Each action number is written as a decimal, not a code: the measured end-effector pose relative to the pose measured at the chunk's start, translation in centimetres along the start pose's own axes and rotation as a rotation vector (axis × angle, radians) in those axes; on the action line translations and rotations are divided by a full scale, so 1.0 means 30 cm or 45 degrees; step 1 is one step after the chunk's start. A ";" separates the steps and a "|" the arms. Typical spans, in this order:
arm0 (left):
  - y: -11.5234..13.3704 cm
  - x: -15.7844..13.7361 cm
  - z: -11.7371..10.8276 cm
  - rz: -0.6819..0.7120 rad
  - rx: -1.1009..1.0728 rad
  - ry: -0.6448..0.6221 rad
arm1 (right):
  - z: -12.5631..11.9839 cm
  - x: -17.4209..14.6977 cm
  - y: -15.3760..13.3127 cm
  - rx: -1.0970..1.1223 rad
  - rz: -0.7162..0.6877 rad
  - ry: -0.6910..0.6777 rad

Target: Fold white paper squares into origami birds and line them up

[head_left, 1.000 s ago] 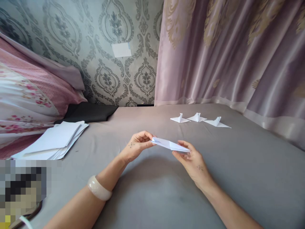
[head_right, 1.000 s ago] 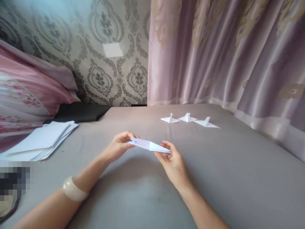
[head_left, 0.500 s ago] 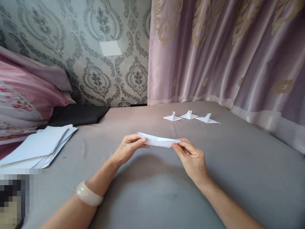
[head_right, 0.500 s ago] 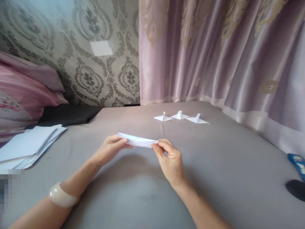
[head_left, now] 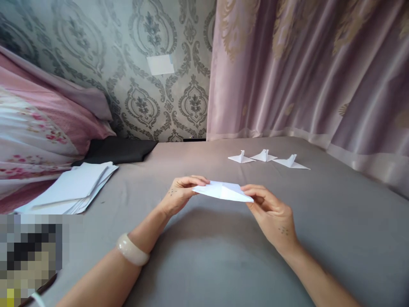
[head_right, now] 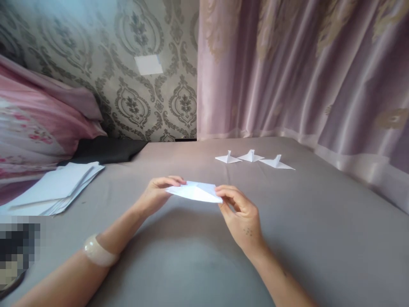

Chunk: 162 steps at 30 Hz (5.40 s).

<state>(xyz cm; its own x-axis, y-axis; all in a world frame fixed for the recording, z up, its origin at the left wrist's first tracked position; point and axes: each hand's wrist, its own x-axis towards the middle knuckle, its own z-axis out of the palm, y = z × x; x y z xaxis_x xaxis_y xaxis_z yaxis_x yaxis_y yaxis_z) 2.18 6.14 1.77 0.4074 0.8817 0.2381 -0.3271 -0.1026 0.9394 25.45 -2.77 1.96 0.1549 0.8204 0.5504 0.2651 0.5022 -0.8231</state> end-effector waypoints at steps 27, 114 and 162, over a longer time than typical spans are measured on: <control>0.025 -0.014 -0.008 -0.274 0.527 -0.004 | 0.000 0.010 0.097 -0.084 0.597 -0.220; 0.000 -0.112 0.238 0.091 2.408 -0.730 | 0.008 -0.030 0.048 -0.830 0.288 -0.396; -0.011 -0.107 0.270 0.165 2.363 -0.556 | 0.005 -0.087 0.008 -0.937 0.370 -0.512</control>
<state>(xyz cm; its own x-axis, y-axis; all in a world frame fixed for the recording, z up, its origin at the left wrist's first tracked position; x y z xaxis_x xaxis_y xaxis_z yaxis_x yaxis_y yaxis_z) 7.89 -0.38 2.69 0.7109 0.6991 0.0767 0.7028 -0.7023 -0.1133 24.98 -4.76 0.31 0.0018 0.9917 0.1286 0.8338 0.0696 -0.5477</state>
